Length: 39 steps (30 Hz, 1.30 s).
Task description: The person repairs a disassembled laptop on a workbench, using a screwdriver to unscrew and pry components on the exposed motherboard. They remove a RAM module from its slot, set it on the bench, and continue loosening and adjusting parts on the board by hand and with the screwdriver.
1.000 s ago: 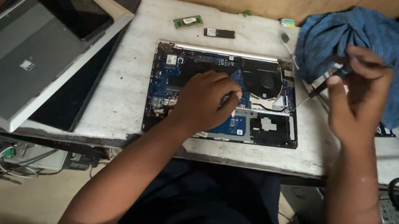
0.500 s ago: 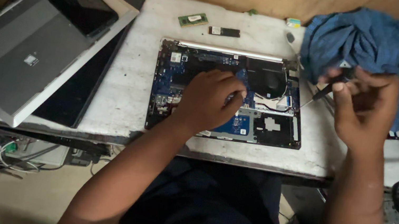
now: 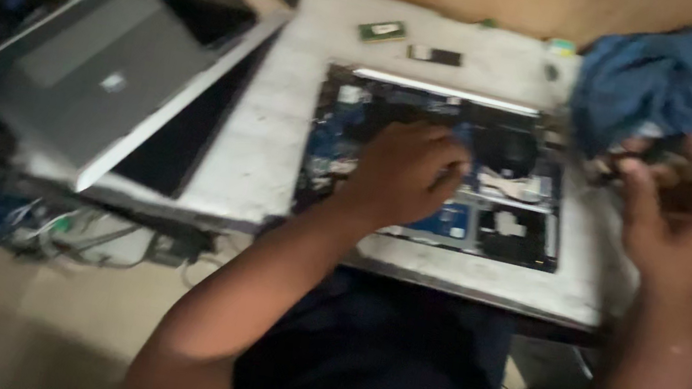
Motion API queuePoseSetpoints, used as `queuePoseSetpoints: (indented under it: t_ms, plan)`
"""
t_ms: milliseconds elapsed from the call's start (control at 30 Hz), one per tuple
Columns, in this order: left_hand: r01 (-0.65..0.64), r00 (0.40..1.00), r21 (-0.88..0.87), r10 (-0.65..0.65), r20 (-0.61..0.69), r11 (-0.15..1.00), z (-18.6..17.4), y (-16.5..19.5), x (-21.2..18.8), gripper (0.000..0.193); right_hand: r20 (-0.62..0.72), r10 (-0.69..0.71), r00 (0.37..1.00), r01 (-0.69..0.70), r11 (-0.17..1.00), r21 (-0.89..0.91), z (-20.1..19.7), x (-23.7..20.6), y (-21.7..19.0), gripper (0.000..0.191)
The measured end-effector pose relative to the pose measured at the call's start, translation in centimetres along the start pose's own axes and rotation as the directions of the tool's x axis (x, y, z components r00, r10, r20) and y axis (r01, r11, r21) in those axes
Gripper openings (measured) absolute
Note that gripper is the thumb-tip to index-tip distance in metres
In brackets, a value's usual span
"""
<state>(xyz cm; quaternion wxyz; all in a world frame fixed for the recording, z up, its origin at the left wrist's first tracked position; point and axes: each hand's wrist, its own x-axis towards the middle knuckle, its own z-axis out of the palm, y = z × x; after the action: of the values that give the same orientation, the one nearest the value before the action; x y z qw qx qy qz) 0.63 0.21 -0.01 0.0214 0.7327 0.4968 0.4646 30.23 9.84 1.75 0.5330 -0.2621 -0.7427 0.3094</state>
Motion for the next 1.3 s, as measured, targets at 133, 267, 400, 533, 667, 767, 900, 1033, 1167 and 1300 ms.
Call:
queuePoseSetpoints:
  t_ms: [133, 267, 400, 533, 667, 767, 900, 1033, 1167, 1300]
  plan:
    - [-0.017, 1.0, 0.033, 0.016, 0.015, 0.999, -1.1, 0.3, -0.2, 0.008, -0.115, 0.109, 0.987, -0.128, 0.977, -0.173, -0.8, -0.8, 3.6, 0.041]
    - [-0.018, 0.995, 0.194, 0.037, -0.092, 0.981, -5.2, -0.3, -0.7, 0.018, -0.153, 0.255, 0.955, -0.294, 0.881, -0.37, -2.9, -0.9, 8.2, 0.023]
    - [0.165, 0.985, 0.616, -0.158, -0.066, 0.77, -12.2, -2.5, -2.6, 0.022, -0.135, 0.341, 0.93, -0.367, 0.874, -0.318, -4.6, -1.4, 12.5, 0.024]
    - [0.15, 0.961, 0.802, -0.277, 0.02, 0.577, -16.2, -4.1, -5.2, 0.006, -0.242, 0.442, 0.864, -0.503, 0.717, -0.483, -6.2, -2.7, 16.0, 0.031]
    - [0.127, 0.966, 0.742, -0.25, 0.057, 0.658, -16.1, -5.4, -5.9, 0.008, -0.12, 0.294, 0.948, -0.31, 0.938, -0.155, -7.2, -3.4, 18.1, 0.025]
    - [0.103, 0.968, 0.758, -0.239, 0.071, 0.643, -15.5, -6.3, -5.9, 0.007, -0.132, 0.198, 0.971, -0.207, 0.977, -0.058, -7.2, -2.8, 17.7, 0.024]
    - [0.066, 0.966, 0.806, -0.242, 0.097, 0.588, -14.8, -7.3, -5.9, 0.01, -0.203, 0.175, 0.963, -0.164, 0.984, 0.067, -5.3, -2.8, 14.3, 0.021]
    - [0.025, 0.982, 0.828, -0.169, 0.085, 0.56, -14.6, -6.9, -5.8, 0.009, -0.271, 0.175, 0.946, -0.139, 0.979, 0.148, -2.5, -4.2, 9.1, 0.019]
    - [0.119, 0.993, 0.383, -0.114, -0.036, 0.916, -13.5, -4.2, -6.4, 0.011, -0.364, 0.078, 0.928, -0.03, 0.99, 0.135, 1.8, -5.9, 4.9, 0.018]
    - [0.262, 0.954, -0.344, -0.296, -0.047, 0.902, -9.0, -0.3, -7.6, 0.004, -0.408, -0.078, 0.909, 0.084, 0.996, -0.002, 5.8, -7.1, 1.1, 0.021]
